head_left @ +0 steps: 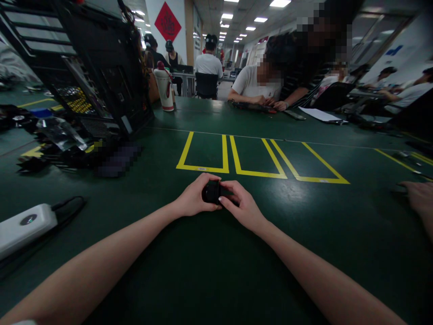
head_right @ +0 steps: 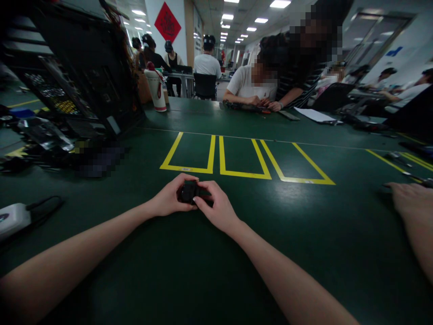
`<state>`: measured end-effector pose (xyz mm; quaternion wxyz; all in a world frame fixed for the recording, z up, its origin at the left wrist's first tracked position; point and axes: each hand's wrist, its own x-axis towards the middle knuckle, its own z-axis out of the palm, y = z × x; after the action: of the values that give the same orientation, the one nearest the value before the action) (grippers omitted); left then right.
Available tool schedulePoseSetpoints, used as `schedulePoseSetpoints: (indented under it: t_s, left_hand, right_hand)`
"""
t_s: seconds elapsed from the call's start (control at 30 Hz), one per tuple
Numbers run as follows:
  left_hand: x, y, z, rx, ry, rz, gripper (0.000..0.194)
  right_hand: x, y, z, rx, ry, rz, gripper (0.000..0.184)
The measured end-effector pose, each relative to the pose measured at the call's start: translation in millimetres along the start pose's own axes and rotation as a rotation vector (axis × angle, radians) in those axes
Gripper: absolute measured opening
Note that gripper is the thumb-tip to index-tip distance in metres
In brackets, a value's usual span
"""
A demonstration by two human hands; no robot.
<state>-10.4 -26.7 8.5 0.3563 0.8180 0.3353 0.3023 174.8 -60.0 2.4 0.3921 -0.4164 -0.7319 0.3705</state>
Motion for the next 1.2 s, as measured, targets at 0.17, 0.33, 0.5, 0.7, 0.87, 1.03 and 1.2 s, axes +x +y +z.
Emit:
schedulePoseSetpoints:
  t_s: [0.17, 0.33, 0.5, 0.7, 0.87, 1.03, 1.2]
  left_hand:
    - [-0.3, 0.9, -1.4, 0.003, -0.013, 0.009, 0.057]
    - [-0.1, -0.6, -0.6, 0.005, 0.003, 0.019, 0.059]
    - [-0.2, -1.1, 0.4, -0.007, 0.005, 0.005, 0.058]
    - [-0.4, 0.5, -1.1, -0.007, -0.006, 0.009, 0.058]
    - [-0.1, -0.5, -0.5, -0.022, 0.004, 0.018, 0.06]
    - [0.2, -1.7, 0.5, -0.018, 0.004, 0.017, 0.06]
    - [-0.2, -0.6, -0.1, -0.03, -0.002, 0.011, 0.058]
  right_hand:
    - [-1.5, -0.9, -0.2, 0.045, -0.014, -0.009, 0.027]
    - [-1.6, -0.5, 0.6, 0.061, 0.0, -0.019, 0.022]
    - [-0.7, -0.5, 1.1, 0.046, 0.001, 0.018, 0.031]
    - [-0.8, -0.6, 1.1, 0.003, 0.0, -0.009, 0.03]
    - [-1.8, -3.7, 0.0, 0.031, -0.006, 0.004, 0.025]
    - [-0.8, -2.1, 0.1, 0.039, 0.007, 0.007, 0.024]
    - [-0.1, -0.2, 1.2, 0.001, 0.02, -0.007, 0.033]
